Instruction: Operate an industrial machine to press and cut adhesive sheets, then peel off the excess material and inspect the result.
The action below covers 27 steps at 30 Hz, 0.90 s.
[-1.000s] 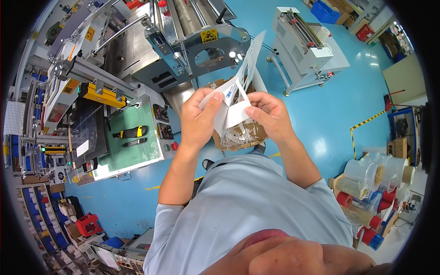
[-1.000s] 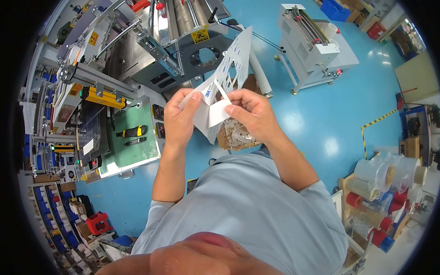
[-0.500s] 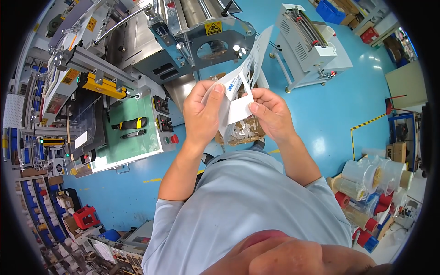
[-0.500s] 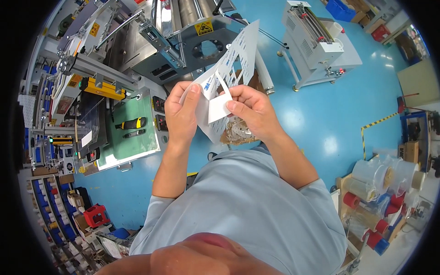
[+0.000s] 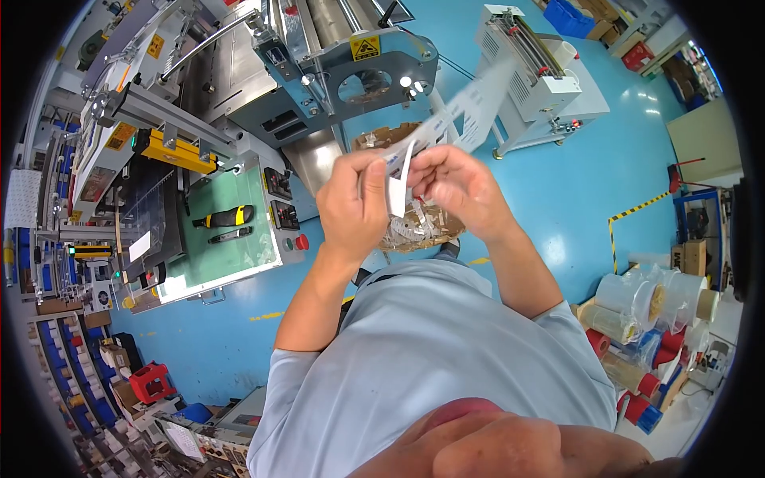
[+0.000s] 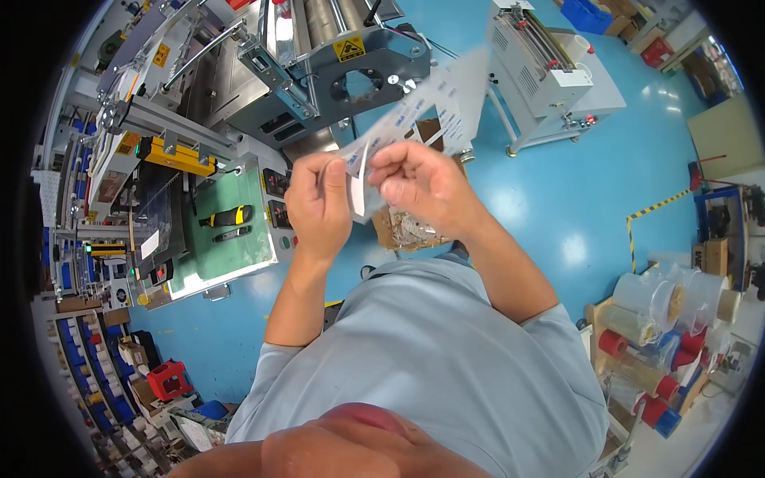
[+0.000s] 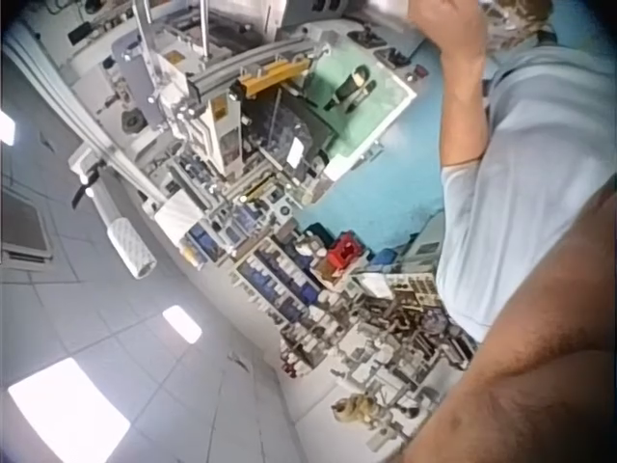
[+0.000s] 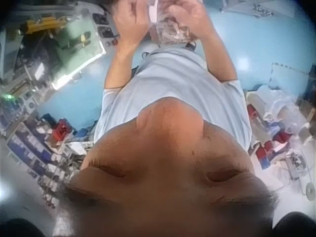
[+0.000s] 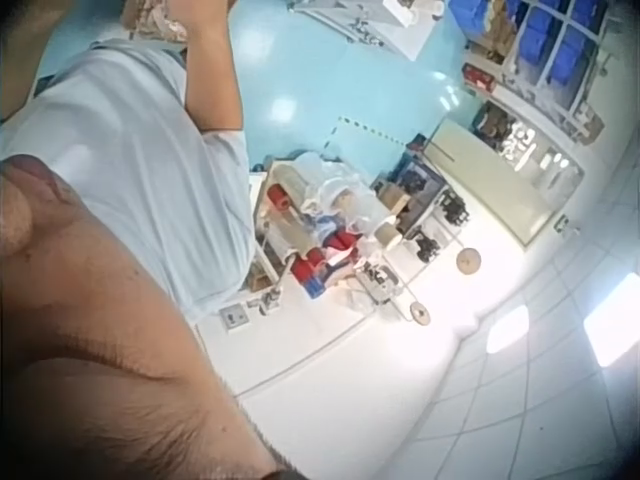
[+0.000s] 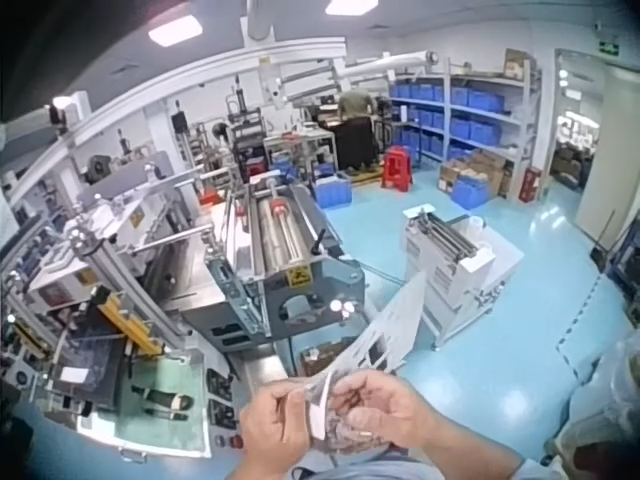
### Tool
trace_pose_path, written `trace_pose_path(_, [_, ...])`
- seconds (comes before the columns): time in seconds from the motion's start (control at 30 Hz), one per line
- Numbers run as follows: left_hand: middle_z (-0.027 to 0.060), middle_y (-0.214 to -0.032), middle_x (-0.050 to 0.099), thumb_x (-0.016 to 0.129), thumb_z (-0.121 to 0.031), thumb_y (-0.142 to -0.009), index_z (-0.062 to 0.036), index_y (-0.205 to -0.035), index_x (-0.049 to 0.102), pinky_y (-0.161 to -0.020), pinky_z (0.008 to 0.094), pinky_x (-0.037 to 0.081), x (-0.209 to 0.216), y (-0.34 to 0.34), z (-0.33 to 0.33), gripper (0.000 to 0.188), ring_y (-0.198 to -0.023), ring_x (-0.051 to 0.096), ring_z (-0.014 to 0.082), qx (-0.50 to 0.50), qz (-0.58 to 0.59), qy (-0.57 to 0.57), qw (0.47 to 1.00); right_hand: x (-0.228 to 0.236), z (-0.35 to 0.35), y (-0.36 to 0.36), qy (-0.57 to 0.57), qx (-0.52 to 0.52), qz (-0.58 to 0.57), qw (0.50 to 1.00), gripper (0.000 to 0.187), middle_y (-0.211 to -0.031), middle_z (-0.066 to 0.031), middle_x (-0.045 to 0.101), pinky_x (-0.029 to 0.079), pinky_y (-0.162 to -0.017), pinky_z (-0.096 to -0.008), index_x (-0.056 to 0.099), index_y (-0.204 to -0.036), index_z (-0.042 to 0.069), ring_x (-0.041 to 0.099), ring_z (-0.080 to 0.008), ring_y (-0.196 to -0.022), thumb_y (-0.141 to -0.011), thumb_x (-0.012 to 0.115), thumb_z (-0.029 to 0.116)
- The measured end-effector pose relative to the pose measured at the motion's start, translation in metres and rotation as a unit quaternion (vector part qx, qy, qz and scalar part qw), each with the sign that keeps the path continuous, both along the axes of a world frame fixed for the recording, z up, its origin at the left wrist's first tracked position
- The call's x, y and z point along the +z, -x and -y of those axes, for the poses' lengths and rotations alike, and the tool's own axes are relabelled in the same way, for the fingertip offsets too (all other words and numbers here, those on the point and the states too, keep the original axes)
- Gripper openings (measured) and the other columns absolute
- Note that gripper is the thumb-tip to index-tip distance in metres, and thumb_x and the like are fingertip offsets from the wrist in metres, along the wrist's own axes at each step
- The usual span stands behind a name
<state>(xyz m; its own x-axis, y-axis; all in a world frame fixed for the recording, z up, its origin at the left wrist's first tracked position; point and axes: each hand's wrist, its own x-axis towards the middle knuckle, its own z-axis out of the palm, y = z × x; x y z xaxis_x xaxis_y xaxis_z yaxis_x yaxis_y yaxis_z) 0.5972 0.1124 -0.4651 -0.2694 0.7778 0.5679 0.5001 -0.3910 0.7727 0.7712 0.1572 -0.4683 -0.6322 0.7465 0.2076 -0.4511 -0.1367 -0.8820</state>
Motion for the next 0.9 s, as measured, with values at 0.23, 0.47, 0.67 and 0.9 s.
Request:
trace_pose_path(0.23, [0.0133,-0.084,0.070,0.062,-0.008,-0.093,-0.0013,-0.094,0.059,-0.061,0.0307,0.052,-0.001,-0.003,0.002,0.008,-0.066,0.066,0.0210,-0.020,-0.056,-0.045,0.997,0.020,-0.005,0.005,0.001,-0.114,0.128,0.985,0.013,-0.085,-0.0017,0.063,0.046,-0.072,-0.0250,0.060,-0.092,0.001,0.057,-0.0068,-0.078,-0.094,0.063,0.014])
trace_pose_path(0.47, [0.0001,-0.090,0.059,0.056,-0.022,-0.100,-0.0035,-0.096,0.056,-0.072,0.0205,0.043,0.002,0.007,0.008,0.019,-0.080,0.051,0.0048,-0.072,0.212,0.083,0.971,0.008,-0.004,0.000,0.016,-0.120,0.091,0.989,0.008,-0.091,-0.0065,0.066,0.046,-0.079,-0.0268,0.059,-0.091,0.003,0.056,-0.0097,-0.081,-0.092,0.059,0.010])
trace_pose_path(0.67, [0.0022,-0.092,0.061,0.056,-0.023,-0.100,-0.0045,-0.097,0.056,-0.074,0.0221,0.046,0.000,0.012,0.006,0.019,-0.081,0.055,0.0068,-0.129,0.345,0.115,0.922,-0.006,0.001,-0.002,0.016,-0.099,-0.021,0.995,0.008,-0.105,-0.0131,0.063,0.046,-0.084,-0.0315,0.057,-0.094,0.003,0.056,-0.0147,-0.091,-0.092,0.056,0.011])
trace_pose_path(0.9, [0.0072,-0.095,0.063,0.056,-0.023,-0.099,-0.0049,-0.100,0.053,-0.074,0.0336,0.058,0.005,0.007,0.005,0.018,-0.085,0.063,0.0138,-0.160,0.450,0.135,0.868,-0.020,0.003,0.001,0.045,-0.042,-0.138,0.988,0.020,-0.099,-0.0158,0.064,0.044,-0.092,-0.0408,0.052,-0.109,0.006,0.059,-0.0259,-0.098,-0.090,0.056,0.014])
